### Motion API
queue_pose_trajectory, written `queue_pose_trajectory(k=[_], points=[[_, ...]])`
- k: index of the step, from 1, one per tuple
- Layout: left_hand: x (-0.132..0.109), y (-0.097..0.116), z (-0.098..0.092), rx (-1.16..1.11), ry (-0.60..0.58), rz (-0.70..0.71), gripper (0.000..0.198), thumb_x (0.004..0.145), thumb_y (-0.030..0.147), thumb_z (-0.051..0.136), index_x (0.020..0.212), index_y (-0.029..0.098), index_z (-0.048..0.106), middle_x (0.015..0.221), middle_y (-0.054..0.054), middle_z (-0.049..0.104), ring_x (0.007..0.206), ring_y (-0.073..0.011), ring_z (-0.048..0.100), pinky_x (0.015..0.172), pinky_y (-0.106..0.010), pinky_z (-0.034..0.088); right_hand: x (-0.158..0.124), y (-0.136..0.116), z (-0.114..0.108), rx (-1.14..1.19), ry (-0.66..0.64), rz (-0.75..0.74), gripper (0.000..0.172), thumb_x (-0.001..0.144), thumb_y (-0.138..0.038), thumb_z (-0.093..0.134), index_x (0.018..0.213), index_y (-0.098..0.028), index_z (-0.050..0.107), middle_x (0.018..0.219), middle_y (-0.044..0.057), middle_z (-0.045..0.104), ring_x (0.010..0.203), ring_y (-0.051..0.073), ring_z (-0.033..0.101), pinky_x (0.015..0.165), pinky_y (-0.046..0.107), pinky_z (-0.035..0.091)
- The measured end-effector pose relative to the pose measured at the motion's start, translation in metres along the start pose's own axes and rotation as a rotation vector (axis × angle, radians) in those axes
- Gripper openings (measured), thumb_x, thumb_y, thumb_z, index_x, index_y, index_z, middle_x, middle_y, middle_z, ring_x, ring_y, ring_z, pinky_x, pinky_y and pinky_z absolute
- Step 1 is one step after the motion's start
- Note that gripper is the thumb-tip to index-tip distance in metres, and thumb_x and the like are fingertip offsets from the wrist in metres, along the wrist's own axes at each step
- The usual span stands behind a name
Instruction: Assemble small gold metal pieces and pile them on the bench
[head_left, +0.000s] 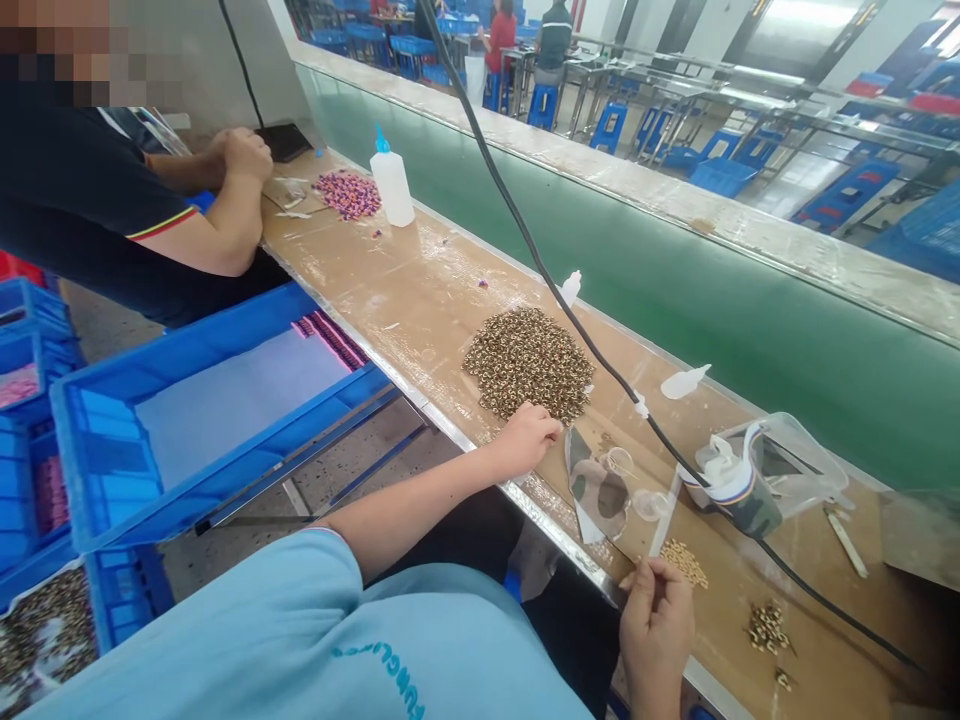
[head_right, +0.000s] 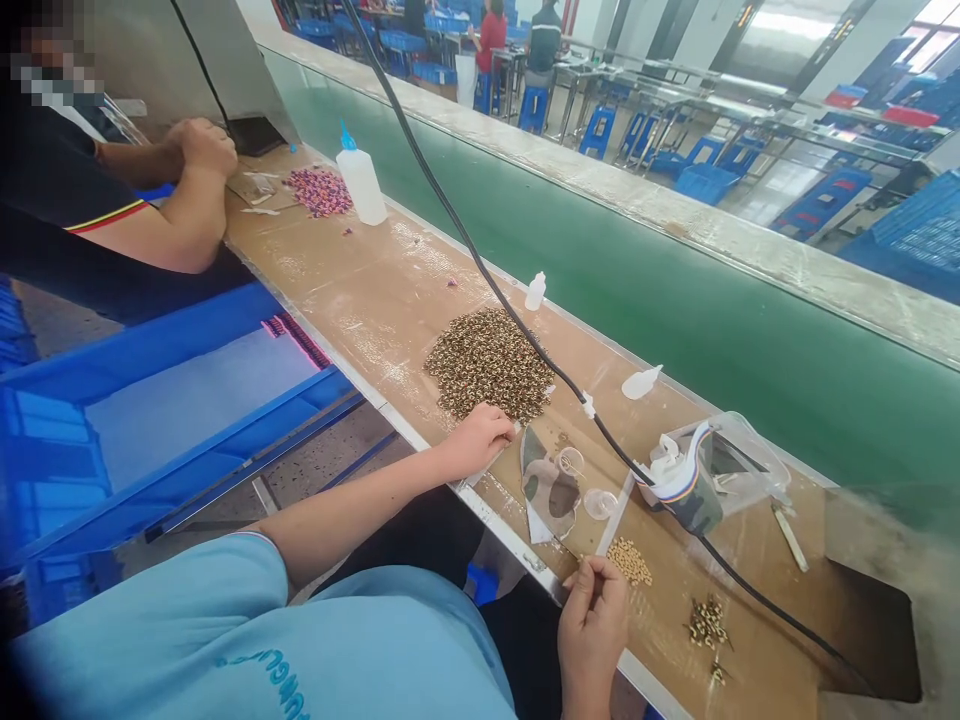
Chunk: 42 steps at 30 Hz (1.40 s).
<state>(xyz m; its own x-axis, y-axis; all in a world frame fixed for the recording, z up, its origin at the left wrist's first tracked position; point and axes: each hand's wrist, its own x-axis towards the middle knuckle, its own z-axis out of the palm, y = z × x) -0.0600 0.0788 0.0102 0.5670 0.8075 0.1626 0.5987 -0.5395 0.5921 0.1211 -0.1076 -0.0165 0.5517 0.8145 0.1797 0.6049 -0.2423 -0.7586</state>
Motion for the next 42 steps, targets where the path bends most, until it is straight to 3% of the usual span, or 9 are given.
queue_pose_trajectory(k=[7, 13, 20, 26, 30, 33, 36, 42], points=[[-0.009, -0.007, 0.002, -0.072, 0.177, 0.121, 0.017, 0.088, 0.015, 0.039, 0.082, 0.017, 0.054, 0.09, -0.007, 0.057, 0.091, -0.0179, 0.049, 0.086, -0.033, 0.041, 0.001, -0.008, -0.001, 0.064, 0.013, 0.025, 0.043, 0.083, -0.062, 0.039, 0.083, -0.019, 0.046, 0.056, -0.003, 0.051, 0.051, 0.013, 0.05, 0.055, 0.028, 0.039], [-0.014, -0.004, 0.0, -0.252, 0.372, 0.031, 0.015, 0.089, 0.018, 0.037, 0.087, 0.017, 0.052, 0.085, -0.005, 0.059, 0.082, -0.0148, 0.056, 0.081, -0.03, 0.044, 0.003, -0.011, -0.001, 0.219, -0.038, 0.154, 0.041, 0.082, -0.061, 0.041, 0.084, -0.02, 0.043, 0.054, -0.006, 0.047, 0.045, 0.011, 0.043, 0.046, 0.024, 0.035], [-0.014, 0.001, 0.002, -0.756, 0.259, -0.245, 0.008, 0.076, 0.023, 0.056, 0.076, 0.015, 0.057, 0.073, -0.003, 0.063, 0.072, -0.0145, 0.063, 0.072, -0.028, 0.05, 0.003, -0.008, -0.001, 0.202, -0.034, 0.125, 0.038, 0.083, -0.057, 0.042, 0.086, -0.019, 0.044, 0.055, -0.006, 0.047, 0.046, 0.01, 0.043, 0.05, 0.025, 0.037], [-0.022, 0.032, 0.012, -1.027, 0.166, -0.222, 0.01, 0.068, 0.018, 0.066, 0.07, 0.013, 0.058, 0.078, -0.002, 0.062, 0.072, -0.0108, 0.061, 0.072, -0.025, 0.05, 0.002, -0.007, -0.002, 0.187, -0.057, 0.14, 0.035, 0.084, -0.054, 0.042, 0.086, -0.019, 0.045, 0.057, -0.005, 0.048, 0.05, 0.011, 0.045, 0.053, 0.026, 0.037], [-0.029, 0.056, 0.029, -1.241, -0.058, -0.322, 0.02, 0.065, 0.017, 0.071, 0.079, 0.012, 0.058, 0.076, -0.002, 0.062, 0.07, -0.0109, 0.062, 0.069, -0.024, 0.05, 0.011, -0.012, -0.009, 0.149, -0.06, 0.107, 0.036, 0.085, -0.054, 0.039, 0.085, -0.019, 0.045, 0.058, -0.005, 0.047, 0.05, 0.011, 0.045, 0.053, 0.026, 0.036], [-0.031, 0.064, 0.039, -1.338, -0.225, -0.415, 0.024, 0.064, 0.021, 0.074, 0.08, 0.012, 0.059, 0.071, -0.002, 0.064, 0.072, -0.0121, 0.064, 0.07, -0.024, 0.049, 0.027, -0.015, -0.019, -0.007, 0.006, 0.031, 0.036, 0.085, -0.054, 0.038, 0.083, -0.019, 0.047, 0.06, -0.002, 0.05, 0.055, 0.014, 0.048, 0.058, 0.028, 0.037], [-0.029, 0.063, 0.043, -1.369, -0.266, -0.415, 0.025, 0.06, 0.024, 0.077, 0.074, 0.012, 0.06, 0.069, -0.001, 0.065, 0.07, -0.0109, 0.063, 0.072, -0.023, 0.048, 0.046, -0.016, -0.027, -0.195, 0.052, -0.082, 0.036, 0.086, -0.052, 0.035, 0.079, -0.019, 0.049, 0.069, 0.002, 0.054, 0.065, 0.016, 0.05, 0.063, 0.03, 0.037], [-0.027, 0.057, 0.042, -1.422, -0.342, -0.416, 0.029, 0.06, 0.031, 0.077, 0.075, 0.012, 0.059, 0.063, 0.001, 0.064, 0.059, -0.0093, 0.06, 0.064, -0.024, 0.048, 0.07, -0.015, -0.033, -0.502, -0.035, -0.281, 0.038, 0.092, -0.045, 0.025, 0.081, -0.02, 0.051, 0.077, 0.004, 0.054, 0.07, 0.017, 0.051, 0.057, 0.027, 0.032]])
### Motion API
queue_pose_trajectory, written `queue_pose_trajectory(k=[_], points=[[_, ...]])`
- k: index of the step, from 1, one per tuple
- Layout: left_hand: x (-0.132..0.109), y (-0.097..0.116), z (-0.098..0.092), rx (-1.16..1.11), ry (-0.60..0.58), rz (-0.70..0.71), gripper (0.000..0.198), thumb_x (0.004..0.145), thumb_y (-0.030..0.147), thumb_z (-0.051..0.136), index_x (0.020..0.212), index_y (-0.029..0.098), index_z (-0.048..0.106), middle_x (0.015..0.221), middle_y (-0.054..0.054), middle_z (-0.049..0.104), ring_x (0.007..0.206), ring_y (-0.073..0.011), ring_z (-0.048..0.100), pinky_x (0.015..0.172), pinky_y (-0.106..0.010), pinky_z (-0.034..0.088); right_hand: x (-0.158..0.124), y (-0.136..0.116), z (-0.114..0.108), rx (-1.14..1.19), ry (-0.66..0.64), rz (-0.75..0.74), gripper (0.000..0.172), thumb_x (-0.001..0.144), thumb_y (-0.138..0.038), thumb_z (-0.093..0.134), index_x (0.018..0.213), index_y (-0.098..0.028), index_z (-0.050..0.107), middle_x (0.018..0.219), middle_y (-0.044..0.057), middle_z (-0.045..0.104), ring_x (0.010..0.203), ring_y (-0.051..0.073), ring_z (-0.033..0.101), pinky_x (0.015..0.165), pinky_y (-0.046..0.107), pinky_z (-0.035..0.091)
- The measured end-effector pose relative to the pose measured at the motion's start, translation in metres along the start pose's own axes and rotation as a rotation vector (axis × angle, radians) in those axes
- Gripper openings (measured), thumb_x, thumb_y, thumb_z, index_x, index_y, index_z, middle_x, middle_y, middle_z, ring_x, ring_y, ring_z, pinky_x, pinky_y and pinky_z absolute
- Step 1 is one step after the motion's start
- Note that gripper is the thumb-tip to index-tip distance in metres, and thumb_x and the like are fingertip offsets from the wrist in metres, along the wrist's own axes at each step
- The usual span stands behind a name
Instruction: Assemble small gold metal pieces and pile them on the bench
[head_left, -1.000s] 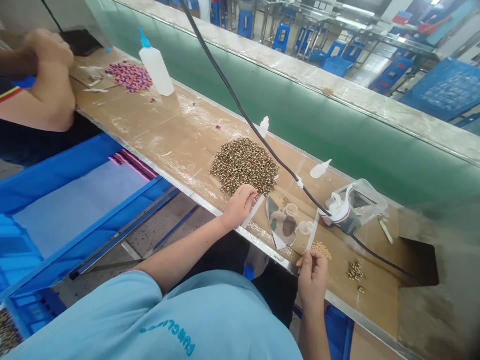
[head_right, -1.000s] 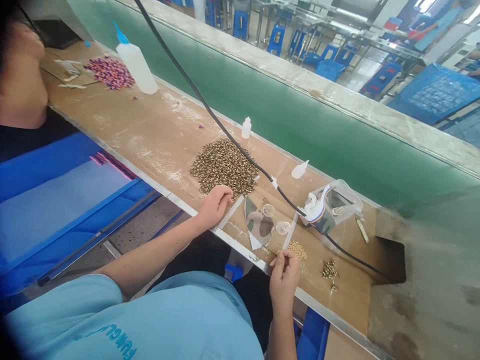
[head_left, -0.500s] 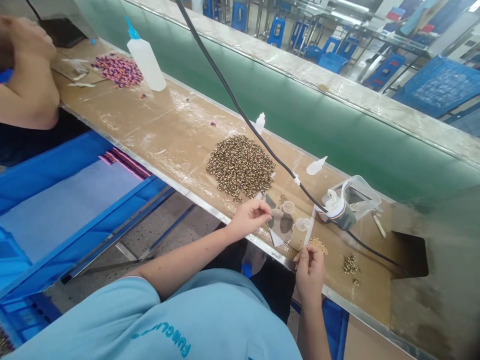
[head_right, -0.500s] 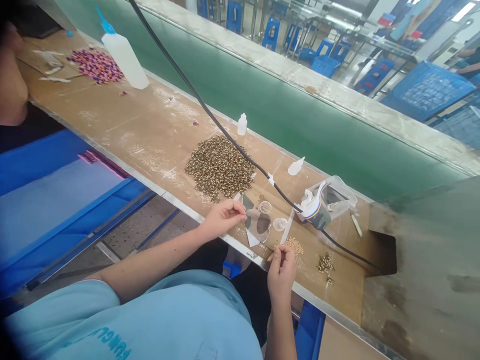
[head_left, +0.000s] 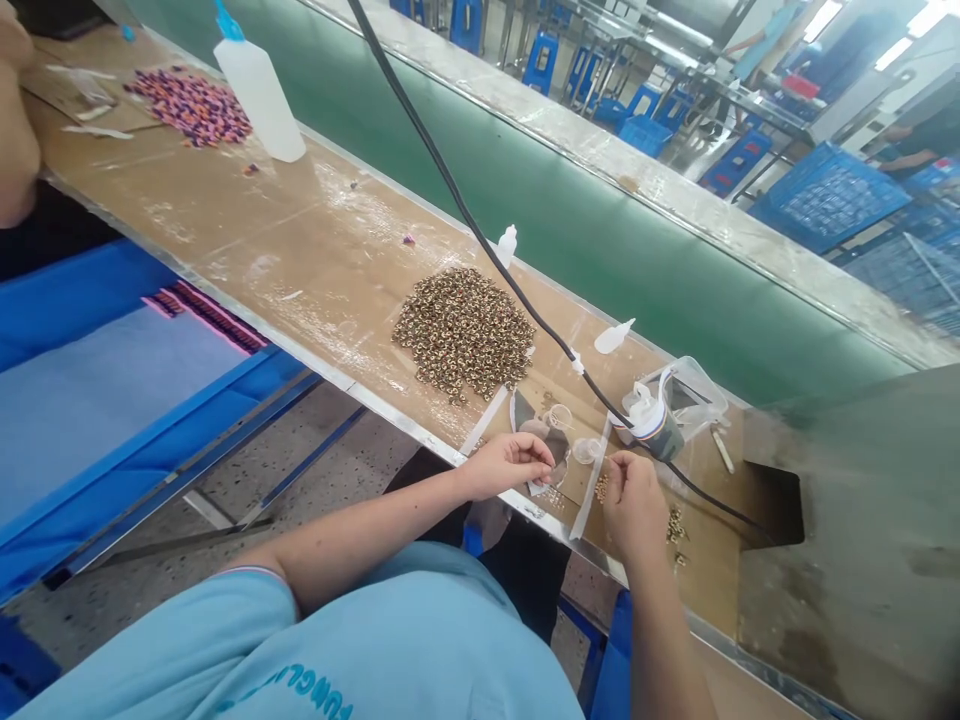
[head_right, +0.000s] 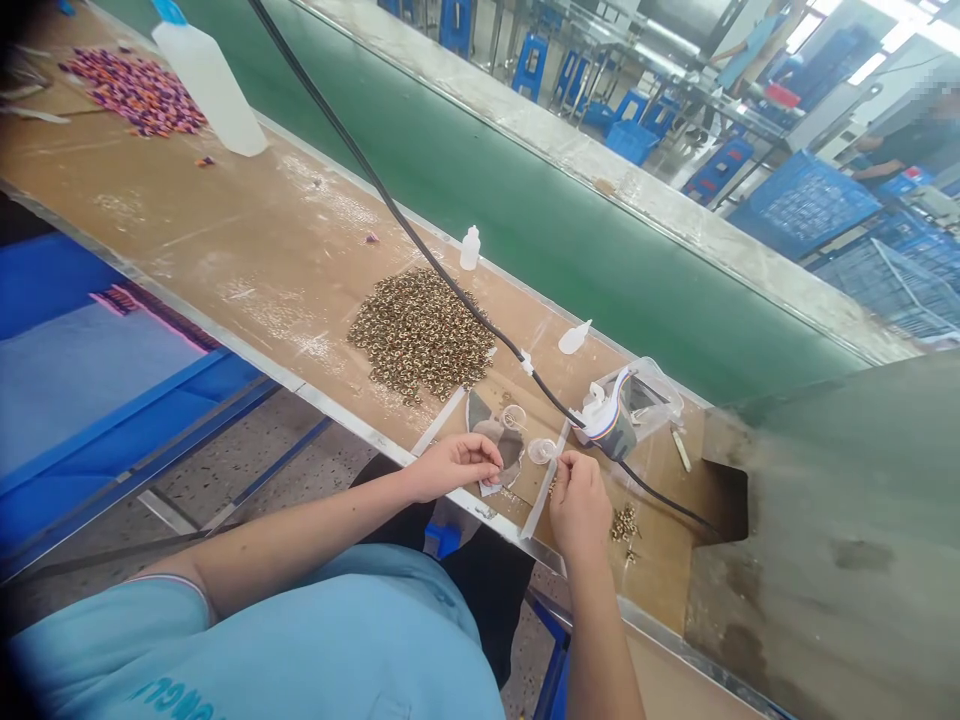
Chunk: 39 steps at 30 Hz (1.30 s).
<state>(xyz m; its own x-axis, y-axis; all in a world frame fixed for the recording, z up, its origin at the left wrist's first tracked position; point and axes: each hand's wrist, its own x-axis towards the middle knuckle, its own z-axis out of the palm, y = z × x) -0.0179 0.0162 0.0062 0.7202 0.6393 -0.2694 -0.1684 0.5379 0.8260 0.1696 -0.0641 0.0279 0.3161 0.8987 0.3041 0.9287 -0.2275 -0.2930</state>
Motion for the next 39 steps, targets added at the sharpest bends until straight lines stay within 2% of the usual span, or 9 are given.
queue_pose_trajectory(k=[8, 13, 17, 31, 39], points=[[-0.002, 0.0, 0.001, -0.019, -0.018, 0.001, 0.03, 0.06, 0.031, 0.076, 0.074, 0.013, 0.058, 0.061, 0.002, 0.063, 0.059, -0.0084, 0.058, 0.063, -0.023, 0.047, 0.019, -0.002, -0.014, -0.321, -0.003, -0.45, 0.026, 0.094, -0.026, 0.03, 0.08, -0.018, 0.051, 0.074, 0.004, 0.053, 0.069, 0.015, 0.048, 0.062, 0.025, 0.032], [-0.002, 0.0, 0.001, -0.017, -0.031, 0.016, 0.029, 0.061, 0.032, 0.076, 0.073, 0.013, 0.058, 0.06, 0.002, 0.062, 0.058, -0.0084, 0.057, 0.062, -0.023, 0.046, 0.027, -0.001, -0.018, -0.416, -0.063, -0.6, 0.022, 0.091, -0.013, 0.032, 0.08, -0.018, 0.051, 0.073, 0.005, 0.052, 0.068, 0.017, 0.045, 0.063, 0.027, 0.032], [-0.001, -0.002, -0.001, -0.026, -0.038, 0.016, 0.031, 0.06, 0.034, 0.076, 0.073, 0.013, 0.058, 0.06, 0.002, 0.062, 0.058, -0.0089, 0.058, 0.062, -0.024, 0.047, 0.031, -0.001, -0.022, -0.462, -0.116, -0.65, 0.018, 0.089, -0.012, 0.035, 0.082, -0.018, 0.051, 0.073, 0.005, 0.051, 0.068, 0.018, 0.043, 0.064, 0.028, 0.031], [-0.002, 0.0, 0.001, -0.038, -0.043, 0.008, 0.034, 0.06, 0.036, 0.076, 0.074, 0.014, 0.055, 0.06, 0.003, 0.06, 0.059, -0.0089, 0.059, 0.06, -0.023, 0.046, 0.038, -0.007, -0.029, -0.523, -0.165, -0.757, 0.021, 0.086, -0.008, 0.036, 0.075, -0.019, 0.05, 0.07, 0.005, 0.049, 0.067, 0.019, 0.041, 0.063, 0.028, 0.028], [-0.002, 0.001, 0.001, -0.05, -0.041, 0.009, 0.034, 0.058, 0.036, 0.077, 0.072, 0.013, 0.056, 0.058, 0.003, 0.061, 0.057, -0.0089, 0.058, 0.061, -0.024, 0.047, 0.036, -0.001, -0.027, -0.445, -0.128, -0.71, 0.021, 0.089, -0.011, 0.034, 0.081, -0.017, 0.052, 0.073, 0.005, 0.053, 0.068, 0.017, 0.045, 0.064, 0.027, 0.032]])
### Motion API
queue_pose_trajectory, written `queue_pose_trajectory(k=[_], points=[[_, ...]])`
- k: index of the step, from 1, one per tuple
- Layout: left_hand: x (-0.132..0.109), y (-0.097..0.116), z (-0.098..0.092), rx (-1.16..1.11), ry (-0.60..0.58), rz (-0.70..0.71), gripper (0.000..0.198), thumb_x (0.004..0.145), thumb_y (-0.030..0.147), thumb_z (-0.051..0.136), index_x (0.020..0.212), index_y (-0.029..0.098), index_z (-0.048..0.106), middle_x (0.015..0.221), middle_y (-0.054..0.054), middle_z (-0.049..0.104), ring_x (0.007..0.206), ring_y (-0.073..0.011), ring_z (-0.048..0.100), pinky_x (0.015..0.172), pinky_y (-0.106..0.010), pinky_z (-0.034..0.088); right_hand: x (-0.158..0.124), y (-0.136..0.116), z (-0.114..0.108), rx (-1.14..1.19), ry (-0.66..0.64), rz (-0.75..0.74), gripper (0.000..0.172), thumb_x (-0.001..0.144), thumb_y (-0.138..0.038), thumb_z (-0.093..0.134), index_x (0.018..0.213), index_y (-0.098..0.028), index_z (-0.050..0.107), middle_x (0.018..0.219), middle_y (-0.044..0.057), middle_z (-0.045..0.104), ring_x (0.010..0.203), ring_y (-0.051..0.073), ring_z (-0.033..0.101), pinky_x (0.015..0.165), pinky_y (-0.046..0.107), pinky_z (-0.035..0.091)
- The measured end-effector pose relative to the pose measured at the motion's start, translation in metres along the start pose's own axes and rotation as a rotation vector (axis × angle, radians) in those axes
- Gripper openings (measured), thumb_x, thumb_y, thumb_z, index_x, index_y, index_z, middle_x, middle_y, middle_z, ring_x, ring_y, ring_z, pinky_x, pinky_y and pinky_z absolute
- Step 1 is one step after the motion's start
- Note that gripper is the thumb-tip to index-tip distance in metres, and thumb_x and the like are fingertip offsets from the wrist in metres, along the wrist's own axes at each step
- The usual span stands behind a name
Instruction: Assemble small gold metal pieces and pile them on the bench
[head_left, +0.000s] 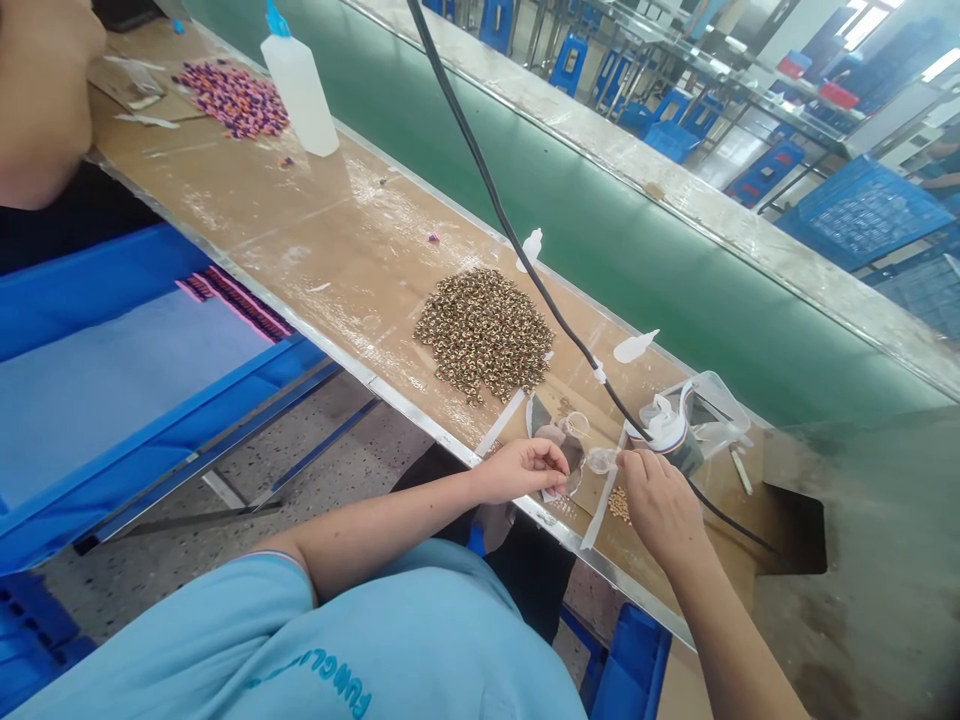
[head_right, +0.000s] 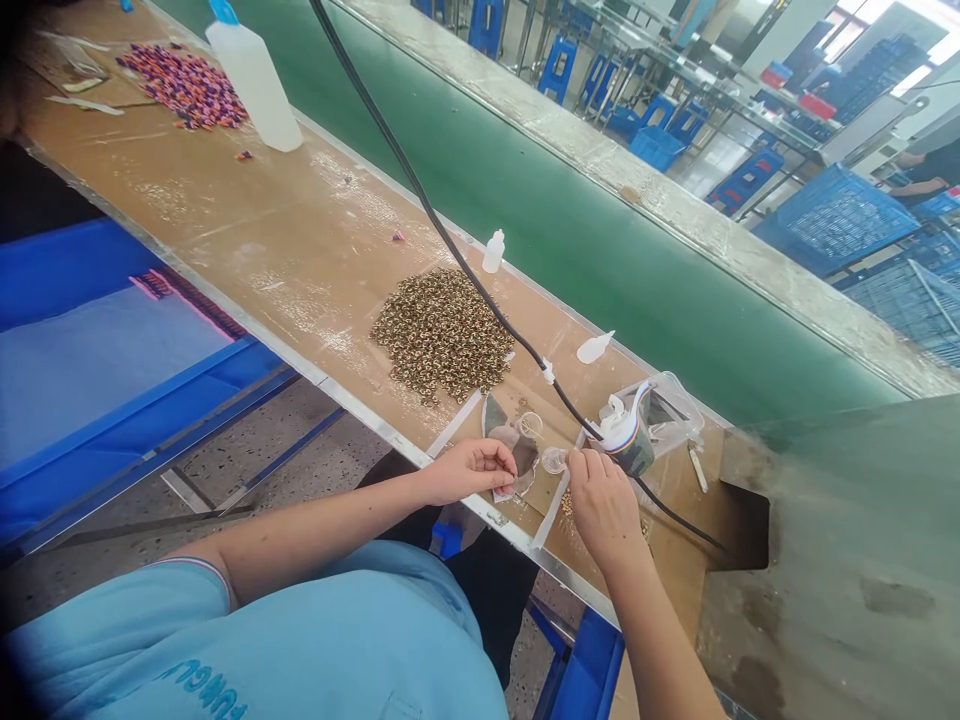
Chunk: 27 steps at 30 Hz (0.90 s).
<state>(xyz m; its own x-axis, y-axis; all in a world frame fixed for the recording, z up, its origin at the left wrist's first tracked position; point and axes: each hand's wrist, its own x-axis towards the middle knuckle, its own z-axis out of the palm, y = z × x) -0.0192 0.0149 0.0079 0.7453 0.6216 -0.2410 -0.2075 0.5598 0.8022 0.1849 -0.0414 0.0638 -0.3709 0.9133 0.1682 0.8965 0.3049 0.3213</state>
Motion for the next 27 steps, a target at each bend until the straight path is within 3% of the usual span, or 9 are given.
queue_pose_trajectory(k=[9, 17, 21, 27], points=[[0.001, 0.001, -0.001, -0.073, 0.026, -0.038, 0.04, 0.055, 0.039, 0.08, 0.078, 0.011, 0.062, 0.063, -0.002, 0.067, 0.058, -0.0105, 0.061, 0.066, -0.026, 0.049, -0.005, -0.01, 0.003, 0.379, 0.125, 0.334, 0.027, 0.093, -0.034, 0.03, 0.079, -0.021, 0.049, 0.075, 0.004, 0.055, 0.07, 0.017, 0.052, 0.061, 0.027, 0.037], [-0.004, 0.003, 0.01, -0.284, 0.061, -0.153, 0.044, 0.052, 0.032, 0.083, 0.076, 0.013, 0.052, 0.06, -0.002, 0.065, 0.058, -0.0115, 0.063, 0.06, -0.022, 0.046, -0.011, -0.038, 0.002, 0.886, 0.162, 0.61, 0.027, 0.087, -0.045, 0.04, 0.082, -0.021, 0.051, 0.07, 0.001, 0.055, 0.06, 0.014, 0.051, 0.056, 0.027, 0.04], [-0.005, 0.004, 0.01, -0.342, 0.03, -0.217, 0.045, 0.048, 0.028, 0.085, 0.076, 0.011, 0.053, 0.061, -0.002, 0.065, 0.059, -0.0126, 0.064, 0.058, -0.022, 0.046, -0.013, -0.056, 0.003, 0.964, 0.177, 0.634, 0.025, 0.088, -0.043, 0.042, 0.081, -0.02, 0.051, 0.07, 0.0, 0.055, 0.059, 0.013, 0.05, 0.056, 0.026, 0.04], [-0.004, 0.007, 0.004, -0.353, -0.025, -0.27, 0.038, 0.053, 0.022, 0.082, 0.074, 0.011, 0.053, 0.062, -0.003, 0.065, 0.058, -0.0125, 0.065, 0.058, -0.021, 0.047, -0.009, -0.069, 0.0, 0.81, 0.232, 0.489, 0.019, 0.091, -0.033, 0.039, 0.079, -0.021, 0.05, 0.07, 0.0, 0.055, 0.062, 0.013, 0.052, 0.057, 0.025, 0.039]])
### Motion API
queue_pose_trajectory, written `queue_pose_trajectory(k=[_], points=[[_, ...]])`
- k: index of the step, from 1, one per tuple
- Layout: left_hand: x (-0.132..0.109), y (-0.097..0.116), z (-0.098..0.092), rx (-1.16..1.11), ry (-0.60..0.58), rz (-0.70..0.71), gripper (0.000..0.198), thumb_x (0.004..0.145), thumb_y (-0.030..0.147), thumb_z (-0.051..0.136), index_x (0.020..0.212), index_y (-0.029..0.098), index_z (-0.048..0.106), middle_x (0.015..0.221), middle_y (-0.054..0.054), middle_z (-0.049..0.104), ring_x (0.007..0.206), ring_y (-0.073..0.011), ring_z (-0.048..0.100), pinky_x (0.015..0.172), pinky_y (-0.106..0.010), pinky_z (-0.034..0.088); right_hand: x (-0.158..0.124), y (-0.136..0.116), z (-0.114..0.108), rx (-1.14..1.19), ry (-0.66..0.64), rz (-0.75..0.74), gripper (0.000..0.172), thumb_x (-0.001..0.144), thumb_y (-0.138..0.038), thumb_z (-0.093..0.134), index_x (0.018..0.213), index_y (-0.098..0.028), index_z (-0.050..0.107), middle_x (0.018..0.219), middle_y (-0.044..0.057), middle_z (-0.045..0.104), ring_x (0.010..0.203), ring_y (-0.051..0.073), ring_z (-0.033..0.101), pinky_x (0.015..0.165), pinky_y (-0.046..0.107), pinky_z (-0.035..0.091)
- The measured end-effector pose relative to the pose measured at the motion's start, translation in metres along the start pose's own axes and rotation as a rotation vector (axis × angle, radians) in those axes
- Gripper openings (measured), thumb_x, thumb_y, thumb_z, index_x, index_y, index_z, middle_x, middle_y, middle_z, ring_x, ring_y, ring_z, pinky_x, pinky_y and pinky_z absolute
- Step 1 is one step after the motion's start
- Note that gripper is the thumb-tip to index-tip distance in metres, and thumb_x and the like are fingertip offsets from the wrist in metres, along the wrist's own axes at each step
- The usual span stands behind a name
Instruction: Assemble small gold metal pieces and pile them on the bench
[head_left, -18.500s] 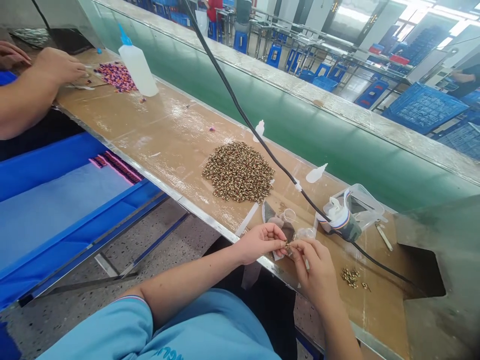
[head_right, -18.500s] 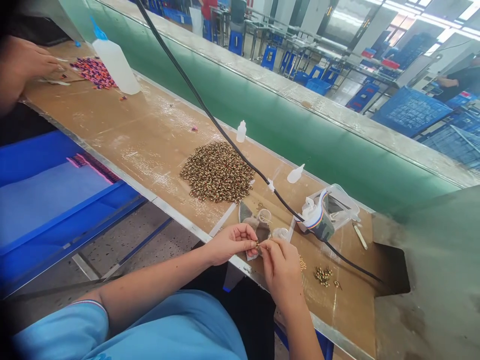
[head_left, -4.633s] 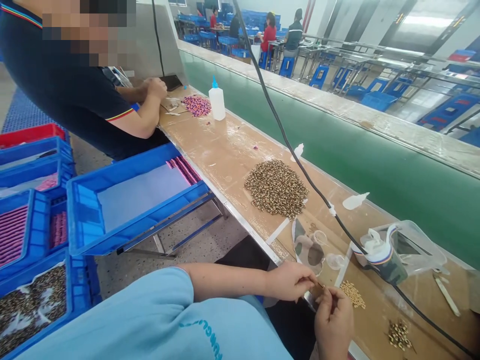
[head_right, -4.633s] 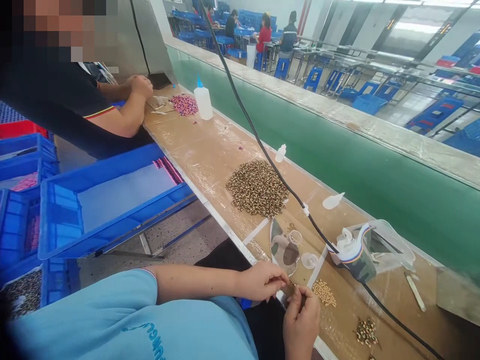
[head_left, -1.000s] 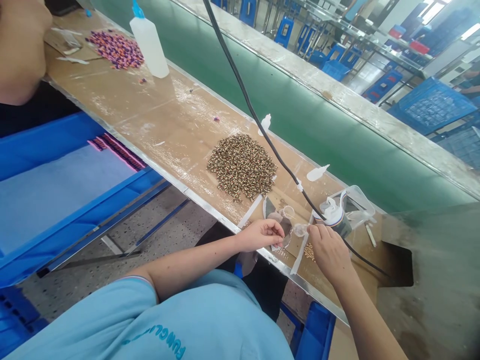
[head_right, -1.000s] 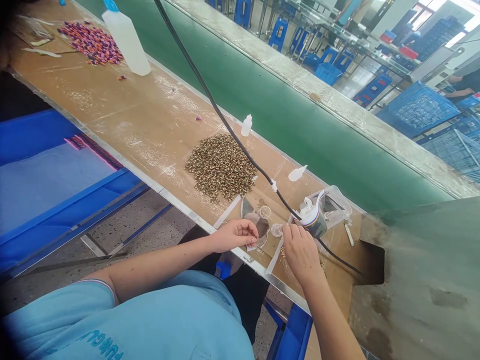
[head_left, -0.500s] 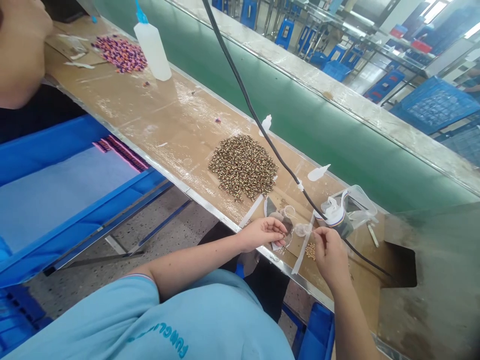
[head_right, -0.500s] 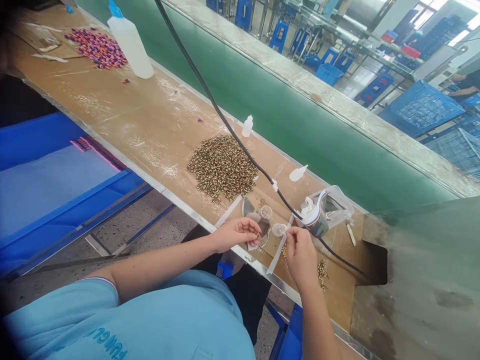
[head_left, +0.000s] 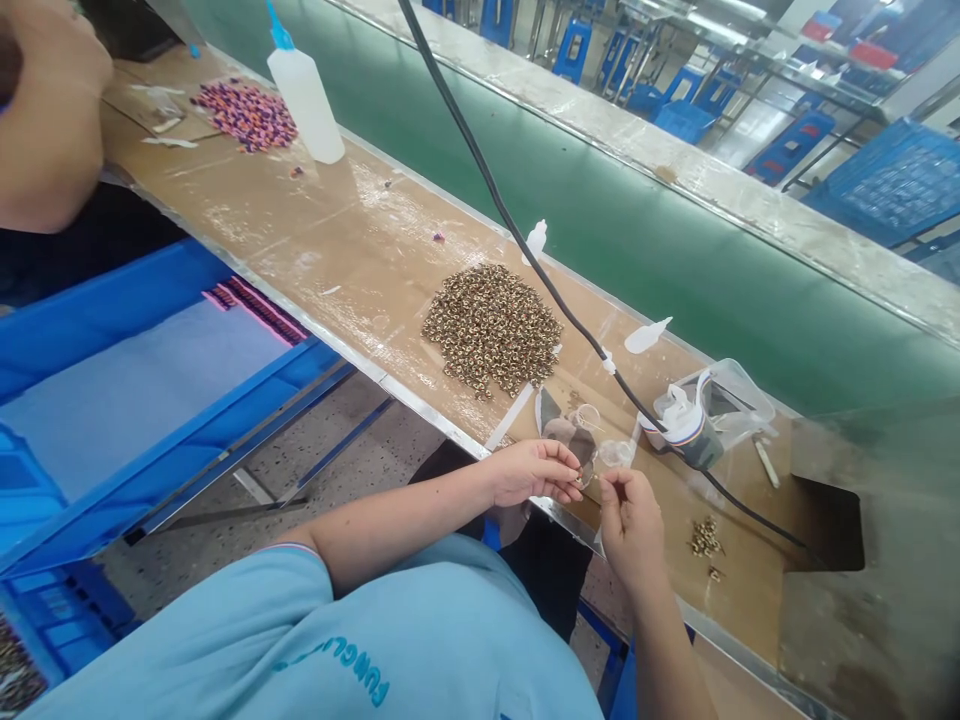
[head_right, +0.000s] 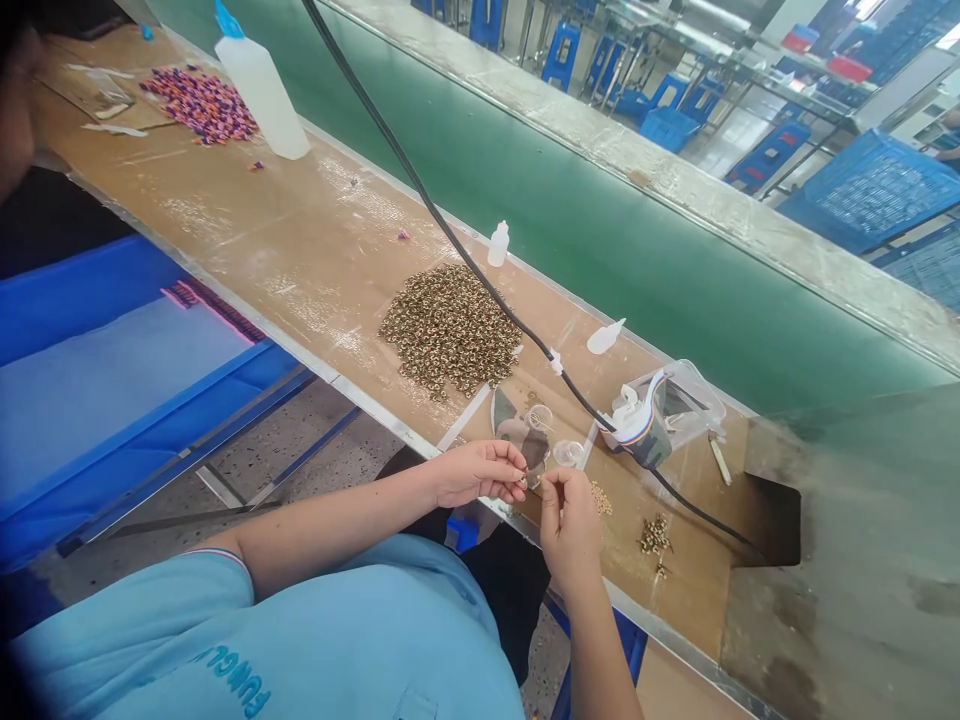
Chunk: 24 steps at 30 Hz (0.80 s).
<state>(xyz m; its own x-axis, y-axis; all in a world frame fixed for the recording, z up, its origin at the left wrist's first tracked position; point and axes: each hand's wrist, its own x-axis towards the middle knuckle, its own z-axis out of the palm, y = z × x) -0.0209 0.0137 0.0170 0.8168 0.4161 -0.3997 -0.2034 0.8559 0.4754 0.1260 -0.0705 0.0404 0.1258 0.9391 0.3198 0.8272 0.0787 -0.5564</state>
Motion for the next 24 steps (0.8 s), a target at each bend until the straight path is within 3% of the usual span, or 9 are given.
queue_pose_trajectory(k=[4, 24], points=[[-0.0016, 0.0015, 0.0003, 0.003, 0.0, -0.011, 0.032, 0.058, 0.018, 0.079, 0.075, 0.012, 0.054, 0.062, -0.002, 0.064, 0.059, -0.0118, 0.065, 0.059, -0.021, 0.047, -0.0014, -0.0027, 0.001, -0.084, -0.009, -0.093, 0.016, 0.091, -0.028, 0.039, 0.08, -0.022, 0.048, 0.072, 0.0, 0.055, 0.065, 0.014, 0.052, 0.058, 0.025, 0.038], [-0.0026, 0.0024, 0.0006, 0.039, -0.006, -0.027, 0.025, 0.061, 0.015, 0.076, 0.075, 0.011, 0.054, 0.059, -0.002, 0.066, 0.054, -0.0101, 0.064, 0.058, -0.019, 0.048, -0.0032, -0.0018, 0.0048, -0.226, -0.035, -0.215, 0.019, 0.094, -0.027, 0.035, 0.081, -0.021, 0.048, 0.074, 0.001, 0.055, 0.067, 0.013, 0.052, 0.061, 0.025, 0.038]])
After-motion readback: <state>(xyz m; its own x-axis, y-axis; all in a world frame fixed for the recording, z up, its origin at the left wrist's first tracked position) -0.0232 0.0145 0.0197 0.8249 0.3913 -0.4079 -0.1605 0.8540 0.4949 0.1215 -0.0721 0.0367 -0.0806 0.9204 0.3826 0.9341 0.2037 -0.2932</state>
